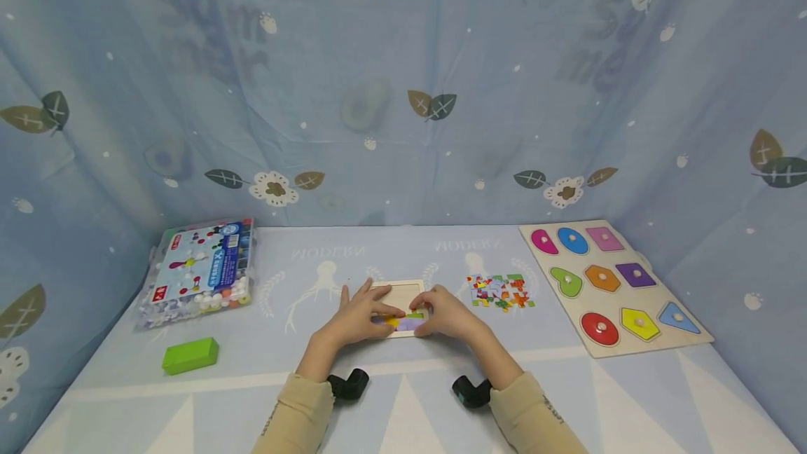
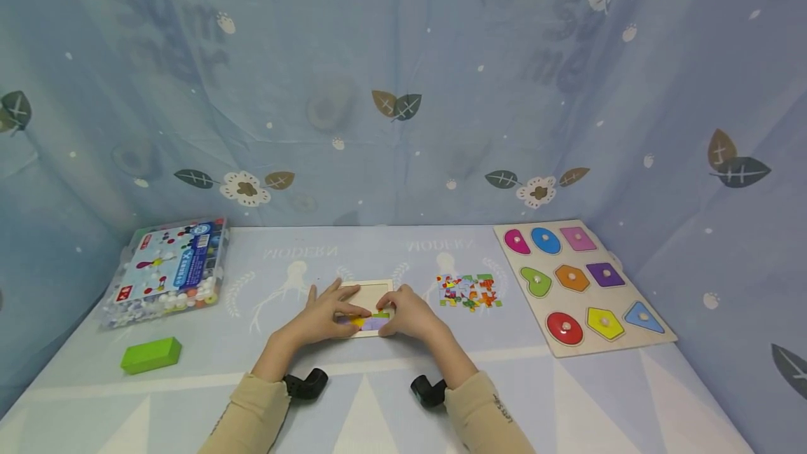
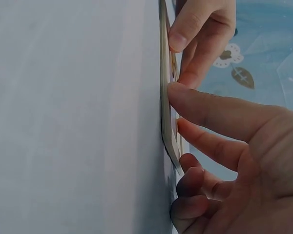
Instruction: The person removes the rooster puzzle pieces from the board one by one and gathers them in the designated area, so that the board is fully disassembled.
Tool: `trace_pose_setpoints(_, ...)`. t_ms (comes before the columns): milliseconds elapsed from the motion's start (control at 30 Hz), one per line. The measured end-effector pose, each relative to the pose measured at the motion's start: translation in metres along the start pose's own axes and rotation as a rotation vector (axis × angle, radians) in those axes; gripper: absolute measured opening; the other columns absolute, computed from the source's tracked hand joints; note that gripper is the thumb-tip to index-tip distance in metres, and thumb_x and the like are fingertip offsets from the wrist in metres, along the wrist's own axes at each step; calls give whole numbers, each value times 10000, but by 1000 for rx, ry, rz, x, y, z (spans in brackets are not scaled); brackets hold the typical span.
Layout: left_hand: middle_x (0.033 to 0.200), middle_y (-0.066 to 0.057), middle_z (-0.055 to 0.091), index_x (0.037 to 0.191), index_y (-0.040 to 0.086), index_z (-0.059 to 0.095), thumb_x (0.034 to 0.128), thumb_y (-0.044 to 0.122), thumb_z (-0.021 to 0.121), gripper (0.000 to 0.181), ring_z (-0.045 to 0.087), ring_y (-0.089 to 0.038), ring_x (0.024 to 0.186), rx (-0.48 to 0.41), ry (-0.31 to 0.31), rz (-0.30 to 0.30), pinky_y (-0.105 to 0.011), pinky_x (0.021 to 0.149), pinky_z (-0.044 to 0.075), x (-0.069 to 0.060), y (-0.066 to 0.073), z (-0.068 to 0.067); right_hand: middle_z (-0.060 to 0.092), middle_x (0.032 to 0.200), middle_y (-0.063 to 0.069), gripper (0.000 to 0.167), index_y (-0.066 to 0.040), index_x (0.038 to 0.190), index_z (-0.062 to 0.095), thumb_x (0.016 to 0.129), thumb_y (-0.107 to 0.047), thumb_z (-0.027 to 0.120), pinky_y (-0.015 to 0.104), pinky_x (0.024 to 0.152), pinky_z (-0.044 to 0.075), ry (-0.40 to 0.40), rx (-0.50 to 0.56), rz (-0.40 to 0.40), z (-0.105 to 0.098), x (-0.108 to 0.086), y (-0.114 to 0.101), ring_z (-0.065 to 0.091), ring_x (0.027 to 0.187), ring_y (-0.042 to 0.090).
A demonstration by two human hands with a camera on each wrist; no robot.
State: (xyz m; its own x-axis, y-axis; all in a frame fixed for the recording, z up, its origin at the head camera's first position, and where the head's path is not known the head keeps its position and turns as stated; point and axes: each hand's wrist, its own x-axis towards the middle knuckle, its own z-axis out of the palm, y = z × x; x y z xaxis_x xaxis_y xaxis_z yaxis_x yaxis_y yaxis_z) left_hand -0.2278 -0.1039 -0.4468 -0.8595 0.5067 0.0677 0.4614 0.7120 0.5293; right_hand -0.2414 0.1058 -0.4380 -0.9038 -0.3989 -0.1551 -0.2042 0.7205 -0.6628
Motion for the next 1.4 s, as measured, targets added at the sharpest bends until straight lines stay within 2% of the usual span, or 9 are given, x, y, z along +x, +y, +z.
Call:
trace_pose_setpoints(200,1412,-118,423,1062,281,715,793,234,699,274,152,-461,1358,1,2,-3,-735,961,-41,0,0,0,496,915,44,365,-144,945,590,664,-103,820,330,700,402,1,35,-24,0,0,0,466,816,186)
trace_pose_setpoints(400,1409,-116,429,1055,284,717,791,234,697,270,157,-458,1358,5,3,-2,-734,962,-37,1,-1,1,573,856,9,264,-120,942,555,762,-17,717,306,676,433,8,115,-93,-4,-2,0,519,780,152)
trace_pose_setpoints(500,1415,-112,421,1055,287,717,787,233,697,274,146,-451,1363,0,-1,-10,-728,966,-46,1,-1,1,582,833,9,232,-112,954,564,788,6,675,293,661,436,21,170,-98,-8,-4,0,526,759,144)
trace_pose_setpoints(700,1425,-103,410,1055,301,715,795,275,699,262,130,-437,1372,4,-8,-29,-719,975,-52,2,-2,1,593,847,58,223,-65,1007,568,811,-2,653,292,641,443,70,325,-66,-23,-10,8,538,752,157)
trace_pose_setpoints(1000,1436,-96,394,1064,301,710,804,296,699,261,114,-423,1380,-8,-22,-29,-704,984,-71,1,-1,1,572,896,79,305,-4,1124,527,838,-31,631,313,726,494,121,505,38,-43,-24,35,582,785,176)
trace_pose_setpoints(1167,1434,-99,397,1062,294,712,803,286,700,259,114,-425,1380,-13,-16,-20,-706,983,-69,0,-2,1,567,887,70,371,-4,1192,485,855,-64,628,302,719,503,158,536,82,-52,-34,49,618,755,170)
trace_pose_setpoints(1400,1432,-102,400,1064,290,712,799,269,695,267,116,-429,1378,-22,-16,-17,-708,981,-68,1,-1,1,589,844,35,345,45,1144,540,865,-133,638,299,688,487,207,526,113,-68,-50,62,576,718,147)
